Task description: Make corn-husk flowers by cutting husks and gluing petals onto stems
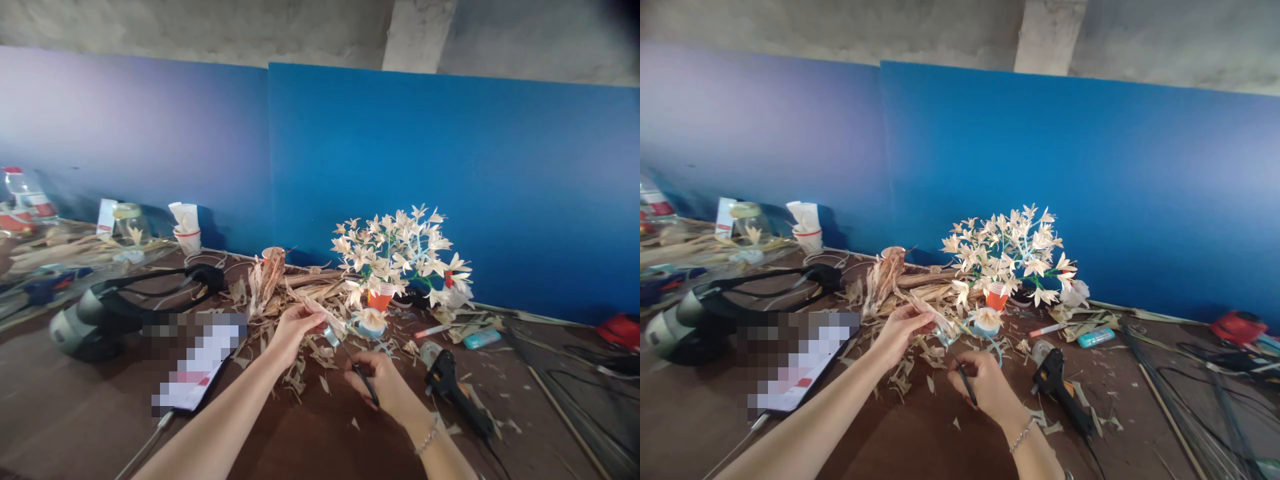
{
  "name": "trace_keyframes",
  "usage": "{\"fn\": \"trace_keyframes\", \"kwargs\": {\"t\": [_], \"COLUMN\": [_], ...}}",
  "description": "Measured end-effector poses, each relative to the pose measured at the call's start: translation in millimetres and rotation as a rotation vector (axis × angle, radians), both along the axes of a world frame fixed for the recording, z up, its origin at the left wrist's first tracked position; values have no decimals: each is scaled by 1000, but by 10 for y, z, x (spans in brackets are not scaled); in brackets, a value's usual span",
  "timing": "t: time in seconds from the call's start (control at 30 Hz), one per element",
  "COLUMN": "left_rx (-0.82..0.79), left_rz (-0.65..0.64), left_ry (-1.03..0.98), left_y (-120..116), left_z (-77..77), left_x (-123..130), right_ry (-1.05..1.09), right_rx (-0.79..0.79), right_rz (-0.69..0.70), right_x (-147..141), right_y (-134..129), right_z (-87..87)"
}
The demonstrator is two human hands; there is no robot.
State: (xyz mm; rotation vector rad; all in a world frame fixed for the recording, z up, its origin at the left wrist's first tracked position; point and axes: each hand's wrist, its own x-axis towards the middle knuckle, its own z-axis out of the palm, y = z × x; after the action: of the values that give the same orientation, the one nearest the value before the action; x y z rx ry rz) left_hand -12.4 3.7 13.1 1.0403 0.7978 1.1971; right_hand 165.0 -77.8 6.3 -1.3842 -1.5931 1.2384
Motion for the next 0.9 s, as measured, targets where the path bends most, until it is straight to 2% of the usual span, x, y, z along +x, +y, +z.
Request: {"fn": "trace_keyframes", "kwargs": {"t": [0.27,0.5,0.9], "left_rx": [-10,-93,-86], "left_rz": [-12,-65,-125], "left_ry": [-11,-37,-43], "left_y": [-30,-76,-129], "left_z": [-10,-17,-31], "left_x": [34,87,123], "right_ry": [39,74,63], "right_rx": [12,38,87], "right_rz": [-5,-7,-37], "right_x": [-11,-24,-65], "right_y": [10,22,3], "right_z": [-9,-29,32]}}
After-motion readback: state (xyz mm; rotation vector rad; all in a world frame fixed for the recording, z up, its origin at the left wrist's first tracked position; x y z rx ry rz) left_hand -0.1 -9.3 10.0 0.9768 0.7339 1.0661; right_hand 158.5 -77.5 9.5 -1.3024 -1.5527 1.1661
